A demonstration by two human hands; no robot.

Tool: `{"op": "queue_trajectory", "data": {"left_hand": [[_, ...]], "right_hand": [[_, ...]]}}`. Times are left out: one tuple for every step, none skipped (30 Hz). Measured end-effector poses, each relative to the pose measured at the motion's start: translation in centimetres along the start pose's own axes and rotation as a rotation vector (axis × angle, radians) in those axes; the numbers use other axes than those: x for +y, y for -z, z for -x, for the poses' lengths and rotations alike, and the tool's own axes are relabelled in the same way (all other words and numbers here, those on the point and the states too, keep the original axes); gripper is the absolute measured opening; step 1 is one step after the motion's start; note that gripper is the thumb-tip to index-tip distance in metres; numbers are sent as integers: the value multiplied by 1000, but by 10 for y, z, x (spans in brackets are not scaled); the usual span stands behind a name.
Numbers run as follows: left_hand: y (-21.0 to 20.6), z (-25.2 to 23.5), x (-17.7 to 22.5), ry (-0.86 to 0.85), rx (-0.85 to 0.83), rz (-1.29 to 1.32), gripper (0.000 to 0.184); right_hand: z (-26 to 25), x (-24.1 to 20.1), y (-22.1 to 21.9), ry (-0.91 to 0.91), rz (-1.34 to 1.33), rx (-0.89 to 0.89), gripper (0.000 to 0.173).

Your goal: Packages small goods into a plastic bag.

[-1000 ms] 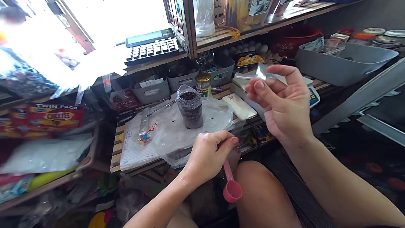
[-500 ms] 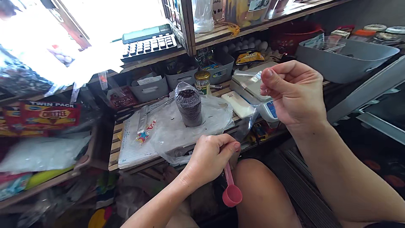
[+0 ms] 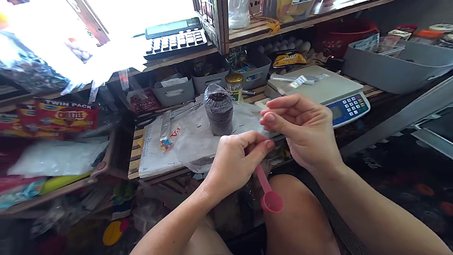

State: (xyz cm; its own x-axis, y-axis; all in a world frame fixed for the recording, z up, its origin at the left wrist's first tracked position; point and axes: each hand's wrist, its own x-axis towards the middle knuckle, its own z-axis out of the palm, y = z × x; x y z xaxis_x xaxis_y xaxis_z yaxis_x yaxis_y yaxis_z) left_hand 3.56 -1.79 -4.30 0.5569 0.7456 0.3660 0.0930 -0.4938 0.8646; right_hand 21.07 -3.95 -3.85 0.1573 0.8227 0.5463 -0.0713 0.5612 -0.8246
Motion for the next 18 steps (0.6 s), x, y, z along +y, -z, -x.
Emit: {"op": "queue_trajectory", "data": {"left_hand": [[0, 0, 1, -1, 20, -9, 13], [1, 0, 1, -1, 35, -16, 14], [2, 1, 1, -1, 49, -19, 13], [3, 2, 1, 1, 63, -27, 13], [4, 2, 0, 4, 77, -34, 12], [5, 2, -1, 4, 82, -45, 12], [5, 3, -2, -2, 82, -58, 12], [4, 3, -4, -15, 75, -77, 12], [4, 3, -5, -24, 57, -102, 13], [4, 4, -6, -21, 29, -133, 15], [5, 4, -7, -12, -4, -161, 15], [7, 5, -7, -4, -28, -179, 15], [8, 5, -7, 4, -36, -178, 18], [10, 5, -6, 8, -32, -167, 22], [13, 4, -4, 16, -17, -137, 25], [15, 3, -1, 42, 3, -89, 24], [16, 2, 2, 76, 27, -25, 20], [16, 1, 4, 101, 52, 42, 17]], "right_hand": [[2, 1, -1, -43, -53, -14, 23], [4, 2, -1, -112, -102, -42, 32], [6, 4, -1, -195, -150, -67, 43], [9, 6, -2, -279, -196, -74, 50], [12, 7, -3, -357, -235, -59, 51], [15, 7, -6, -420, -264, -36, 49], [17, 8, -8, -450, -278, -10, 49], [19, 8, -10, -443, -285, 20, 49], [19, 8, -10, -412, -285, 46, 51], [19, 9, -10, -370, -270, 73, 54], [18, 9, -9, -318, -239, 91, 56], [18, 9, -7, -254, -185, 94, 59], [18, 9, -4, -180, -100, 81, 62], [18, 9, -1, -110, -5, 60, 67], [19, 8, 0, -58, 76, 38, 73], [21, 8, 0, -24, 135, 16, 77], [23, 9, 0, -1, 169, -8, 79], [25, 9, 0, 12, 189, -30, 80]]}}
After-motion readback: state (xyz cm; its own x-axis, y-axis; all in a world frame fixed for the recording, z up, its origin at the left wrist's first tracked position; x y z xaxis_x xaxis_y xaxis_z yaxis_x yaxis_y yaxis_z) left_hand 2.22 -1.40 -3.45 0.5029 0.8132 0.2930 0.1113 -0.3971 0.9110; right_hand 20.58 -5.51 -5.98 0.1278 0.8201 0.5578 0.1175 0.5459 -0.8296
